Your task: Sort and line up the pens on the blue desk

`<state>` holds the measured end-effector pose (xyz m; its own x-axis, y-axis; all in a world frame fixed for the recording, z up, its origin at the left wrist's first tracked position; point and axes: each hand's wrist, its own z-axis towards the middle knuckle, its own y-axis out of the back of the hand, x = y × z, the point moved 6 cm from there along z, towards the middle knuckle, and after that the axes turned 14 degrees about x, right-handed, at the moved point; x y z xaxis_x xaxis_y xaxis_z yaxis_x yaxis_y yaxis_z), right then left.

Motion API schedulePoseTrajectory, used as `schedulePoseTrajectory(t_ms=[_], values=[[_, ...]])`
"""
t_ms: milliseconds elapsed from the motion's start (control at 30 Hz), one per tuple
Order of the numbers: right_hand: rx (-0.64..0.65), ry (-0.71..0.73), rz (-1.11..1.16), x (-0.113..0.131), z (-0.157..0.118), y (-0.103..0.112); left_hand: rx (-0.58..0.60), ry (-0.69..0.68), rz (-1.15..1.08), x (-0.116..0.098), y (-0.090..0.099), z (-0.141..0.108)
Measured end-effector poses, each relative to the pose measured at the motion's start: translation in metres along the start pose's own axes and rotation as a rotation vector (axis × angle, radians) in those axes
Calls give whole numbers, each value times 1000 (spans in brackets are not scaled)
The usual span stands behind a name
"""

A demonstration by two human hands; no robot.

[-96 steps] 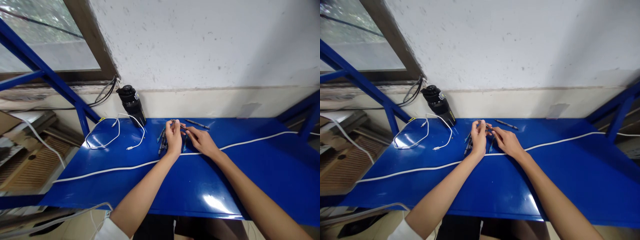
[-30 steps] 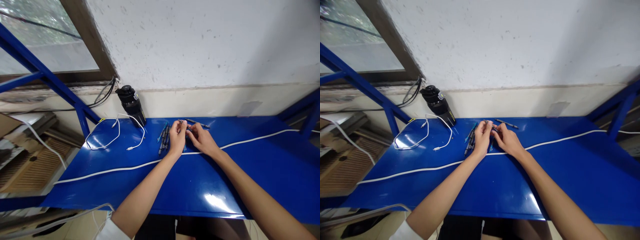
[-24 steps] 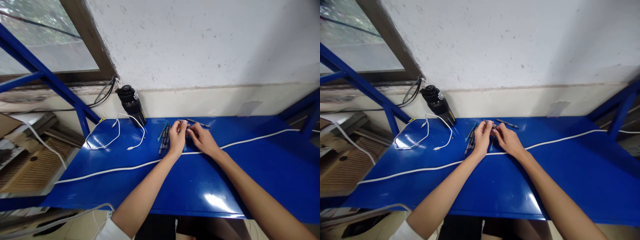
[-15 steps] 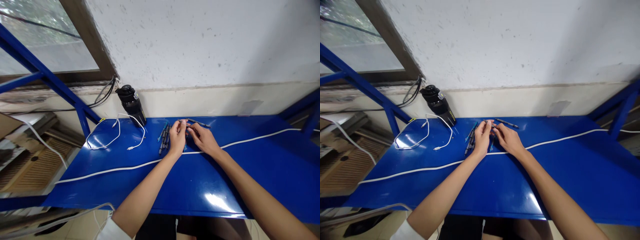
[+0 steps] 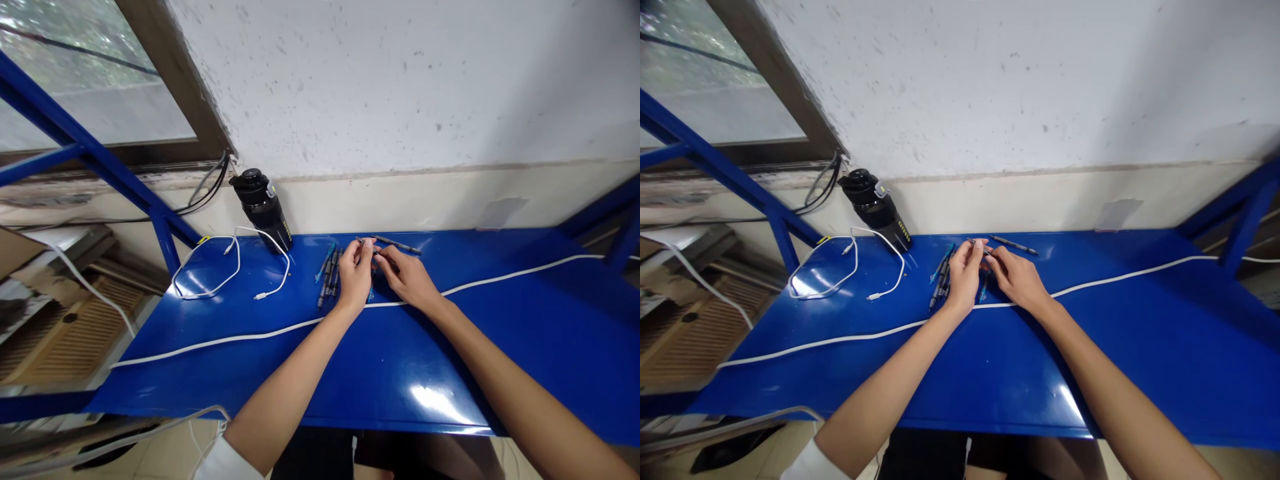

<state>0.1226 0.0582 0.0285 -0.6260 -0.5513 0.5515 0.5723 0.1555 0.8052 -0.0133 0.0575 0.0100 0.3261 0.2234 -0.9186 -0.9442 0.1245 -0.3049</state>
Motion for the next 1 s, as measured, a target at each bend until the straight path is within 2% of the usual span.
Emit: schedulePoseTrajectory(t_ms=[267, 433, 567, 733, 900, 1000], values=[[-36, 14, 3, -4, 0, -1, 69, -34, -68, -3, -7, -1], [-74, -1, 40, -8, -2, 0, 57, -30, -164, 0, -7, -1], [-46, 35, -4, -4, 0, 0, 61, -46, -112, -1, -6, 0], [-99, -7, 21, -9, -1, 2, 44, -57, -73, 0, -3, 2], [-51, 13, 13, -4, 0, 2, 40, -42, -64, 1, -2, 2], [-69, 15, 4, -2, 0, 3, 41, -47, -67, 0, -2, 2]])
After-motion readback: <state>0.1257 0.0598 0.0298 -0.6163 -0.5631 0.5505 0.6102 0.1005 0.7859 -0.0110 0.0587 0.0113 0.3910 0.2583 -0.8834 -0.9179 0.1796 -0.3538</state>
